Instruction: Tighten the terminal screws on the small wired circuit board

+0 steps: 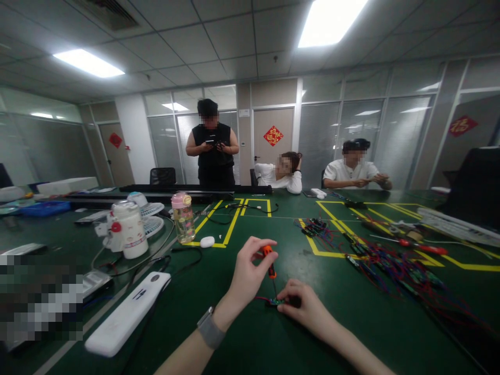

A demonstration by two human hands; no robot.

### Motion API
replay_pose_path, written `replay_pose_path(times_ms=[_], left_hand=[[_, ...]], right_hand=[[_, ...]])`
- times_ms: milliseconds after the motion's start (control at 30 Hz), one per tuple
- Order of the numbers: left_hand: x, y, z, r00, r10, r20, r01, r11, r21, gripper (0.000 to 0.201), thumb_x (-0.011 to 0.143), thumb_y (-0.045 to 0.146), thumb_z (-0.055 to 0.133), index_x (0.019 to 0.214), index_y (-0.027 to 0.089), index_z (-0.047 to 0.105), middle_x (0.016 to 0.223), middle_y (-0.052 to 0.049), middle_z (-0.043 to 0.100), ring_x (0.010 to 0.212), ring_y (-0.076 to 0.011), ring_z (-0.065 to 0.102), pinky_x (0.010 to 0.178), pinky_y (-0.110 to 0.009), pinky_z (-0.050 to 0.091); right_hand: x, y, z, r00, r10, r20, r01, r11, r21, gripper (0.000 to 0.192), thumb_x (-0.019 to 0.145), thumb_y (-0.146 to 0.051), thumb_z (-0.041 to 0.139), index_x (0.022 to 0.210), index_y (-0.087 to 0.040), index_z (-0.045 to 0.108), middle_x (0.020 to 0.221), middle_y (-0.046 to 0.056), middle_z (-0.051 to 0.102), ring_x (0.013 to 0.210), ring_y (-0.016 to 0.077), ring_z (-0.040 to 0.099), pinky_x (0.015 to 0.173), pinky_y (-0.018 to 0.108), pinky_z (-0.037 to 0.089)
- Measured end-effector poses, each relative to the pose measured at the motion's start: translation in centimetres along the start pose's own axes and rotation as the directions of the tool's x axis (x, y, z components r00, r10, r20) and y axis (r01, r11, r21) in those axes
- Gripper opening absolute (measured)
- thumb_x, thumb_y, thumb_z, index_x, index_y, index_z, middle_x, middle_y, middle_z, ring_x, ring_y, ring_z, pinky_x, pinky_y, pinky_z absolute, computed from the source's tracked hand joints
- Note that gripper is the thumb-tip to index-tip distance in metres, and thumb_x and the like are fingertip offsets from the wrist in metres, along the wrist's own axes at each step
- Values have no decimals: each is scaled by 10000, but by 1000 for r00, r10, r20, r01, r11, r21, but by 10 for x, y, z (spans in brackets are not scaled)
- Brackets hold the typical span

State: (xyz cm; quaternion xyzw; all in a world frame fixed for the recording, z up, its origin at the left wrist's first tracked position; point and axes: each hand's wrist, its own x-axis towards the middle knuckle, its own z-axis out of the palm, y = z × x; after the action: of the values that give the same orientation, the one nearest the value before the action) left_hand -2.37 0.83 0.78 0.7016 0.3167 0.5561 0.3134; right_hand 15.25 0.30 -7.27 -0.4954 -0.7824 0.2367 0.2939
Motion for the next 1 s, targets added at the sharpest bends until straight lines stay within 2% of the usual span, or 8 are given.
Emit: replay_pose_path(times_ms=[167, 233, 367, 533, 667, 733, 867, 1000], left_hand=[[2, 2, -2, 989, -37, 140, 60, 985, -159, 325, 929, 260, 482, 1217, 206, 621, 1163, -93, 611, 1028, -195, 617, 887, -317, 499], [2, 2, -2, 991, -63, 115, 81, 984, -161, 311, 906, 268, 524, 1183, 182, 636, 1069, -89, 633, 955, -190, 633, 833, -309, 517], [1, 3, 0, 1000, 7, -12, -7, 999, 34, 221, 846, 273, 620, 1036, 193, 700, 968, -60, 600, 894, -178, 609, 773, -285, 519], [1, 4, 0, 994, -13, 104, 23, 995, -95, 306, 928, 264, 491, 1190, 188, 631, 1090, -89, 628, 966, -183, 631, 843, -318, 522], [0, 2, 1, 999, 32, -20, -31, 999, 40, 201, 856, 260, 616, 1027, 194, 699, 939, -50, 617, 862, -166, 618, 758, -276, 516], [-1, 2, 1, 998, 60, -26, -58, 995, 80, 193, 861, 269, 613, 1017, 205, 707, 968, -52, 612, 891, -168, 610, 781, -278, 506], [-1, 5, 1, 994, -23, 102, 36, 991, -128, 310, 944, 299, 468, 1186, 201, 634, 1082, -83, 636, 931, -180, 637, 805, -310, 519], [0, 3, 1, 999, -42, 10, 43, 997, -68, 257, 884, 309, 575, 1074, 175, 685, 930, -56, 623, 840, -170, 624, 742, -282, 519]], right_hand=[[0, -1, 0, 1000, -5, 2, 5, 1000, -6, 125, 744, -152, 640, 796, -173, 752, 803, 49, 644, 804, 195, 583, 747, 296, 419], [0, -1, 0, 1000, -1, 1, 1, 1000, -11, 125, 738, -151, 642, 793, -178, 750, 804, 48, 646, 806, 198, 581, 748, 298, 420], [1, -1, 0, 1000, 2, -1, -2, 1000, -20, 124, 732, -148, 642, 782, -184, 749, 795, 47, 647, 809, 204, 579, 746, 300, 421], [1, -1, 0, 1000, -2, -4, 1, 1000, -8, 130, 729, -137, 639, 778, -186, 749, 788, 42, 639, 791, 194, 573, 733, 291, 418], [0, -1, 0, 1000, 17, -6, -17, 1000, -11, 134, 726, -129, 648, 796, -171, 753, 811, 52, 634, 809, 202, 569, 745, 298, 413], [0, -2, 0, 999, 31, -4, -32, 999, -14, 132, 724, -133, 653, 801, -168, 754, 812, 53, 630, 808, 204, 567, 745, 301, 411], [-1, -4, -1, 1000, 23, -4, -23, 1000, -7, 134, 739, -146, 639, 806, -171, 753, 813, 52, 630, 810, 203, 565, 744, 302, 409], [-2, -3, -1, 1000, 18, -6, -18, 1000, -7, 144, 739, -149, 638, 822, -181, 752, 818, 48, 636, 818, 202, 566, 759, 304, 412]])
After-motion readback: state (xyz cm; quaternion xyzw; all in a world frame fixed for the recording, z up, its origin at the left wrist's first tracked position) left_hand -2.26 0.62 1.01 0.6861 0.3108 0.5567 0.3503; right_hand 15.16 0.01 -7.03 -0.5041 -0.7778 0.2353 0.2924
